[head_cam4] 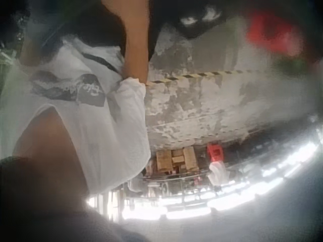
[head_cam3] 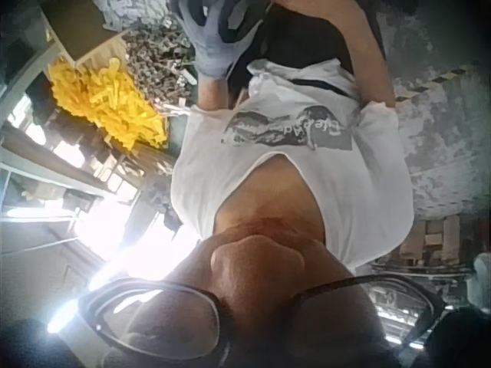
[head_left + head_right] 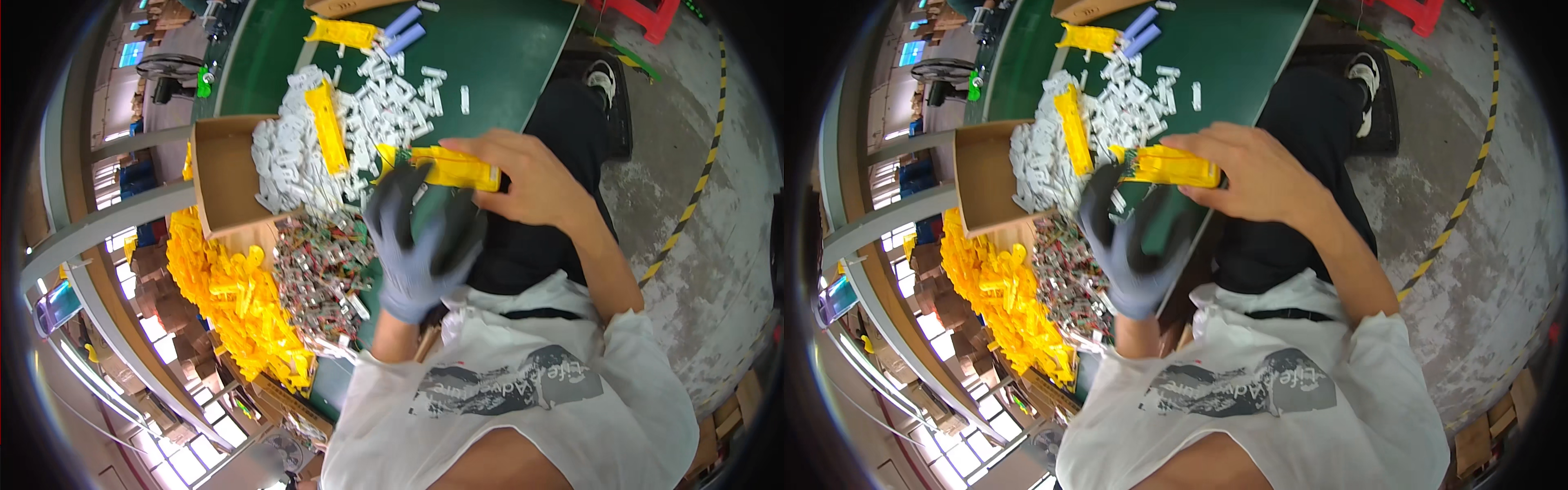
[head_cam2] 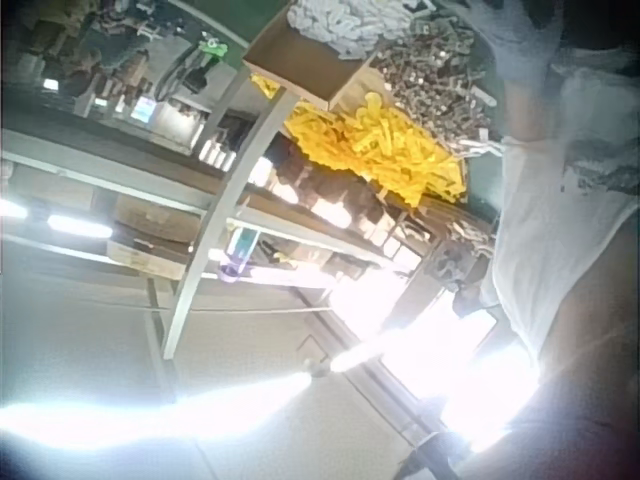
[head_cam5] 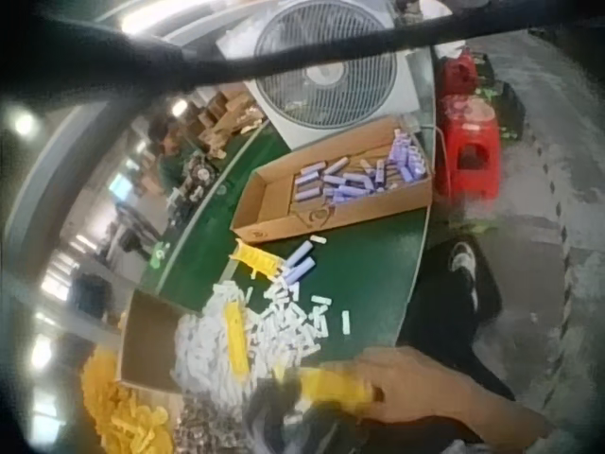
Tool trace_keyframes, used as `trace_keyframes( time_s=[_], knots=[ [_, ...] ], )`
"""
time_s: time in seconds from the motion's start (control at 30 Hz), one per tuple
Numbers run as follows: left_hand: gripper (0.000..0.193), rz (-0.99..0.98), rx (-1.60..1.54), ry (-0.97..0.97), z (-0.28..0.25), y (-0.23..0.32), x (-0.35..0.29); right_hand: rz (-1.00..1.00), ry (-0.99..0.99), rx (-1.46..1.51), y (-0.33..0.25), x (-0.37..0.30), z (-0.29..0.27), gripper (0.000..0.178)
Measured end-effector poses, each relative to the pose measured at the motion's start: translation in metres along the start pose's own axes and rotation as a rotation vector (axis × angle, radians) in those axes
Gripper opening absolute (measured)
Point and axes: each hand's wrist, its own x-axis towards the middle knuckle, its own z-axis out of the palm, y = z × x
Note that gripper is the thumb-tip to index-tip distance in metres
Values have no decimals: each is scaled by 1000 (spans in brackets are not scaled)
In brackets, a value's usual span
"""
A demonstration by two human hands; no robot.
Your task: The person is assembling yellow flashlights by placing components like the circuit board, battery, and casing together.
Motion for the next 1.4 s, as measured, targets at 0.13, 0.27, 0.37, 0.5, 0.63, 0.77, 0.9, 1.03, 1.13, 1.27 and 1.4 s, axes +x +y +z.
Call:
trace_keyframes(
  time_s=[0.13, 0.27, 0.37, 0.5, 0.63, 0.77, 0.9, 1.03, 1.13, 1.27, 1.4],
  knots=[
    [43, 42, 170, -232, -2, -22, 33, -54, -63, 15, 9, -6, -6, 52],
    [34, -45, -54, -343, 0, -36, 13, -40, -196, 81, 5, -5, -12, 50],
    [23, -85, -82, -321, 5, -33, 7, -67, -239, 113, 10, -6, -16, 50],
    [19, -139, -211, -186, 12, -30, -7, -27, -315, 139, 10, 0, -29, 51],
    [18, -213, -302, -21, 24, -35, -26, -71, -352, 128, 18, 12, -34, 51],
    [26, -252, -323, 61, 50, -42, -46, -85, -358, 89, 21, 24, -39, 42],
    [26, -234, -272, 102, 56, -40, -51, 106, -218, 123, 21, 42, -51, 29],
    [25, -230, -132, 29, 54, -43, -45, 200, 98, -191, 42, 66, -22, 18],
    [24, -283, -160, 38, 50, -45, -43, -10, 78, -424, 55, 72, -11, 12],
    [24, -308, -204, 44, 53, -47, -42, 50, 46, -403, 49, 73, -10, 12],
    [20, -340, -228, 53, 54, -49, -42, 46, 116, -422, 51, 68, -14, 12]
  ],
)
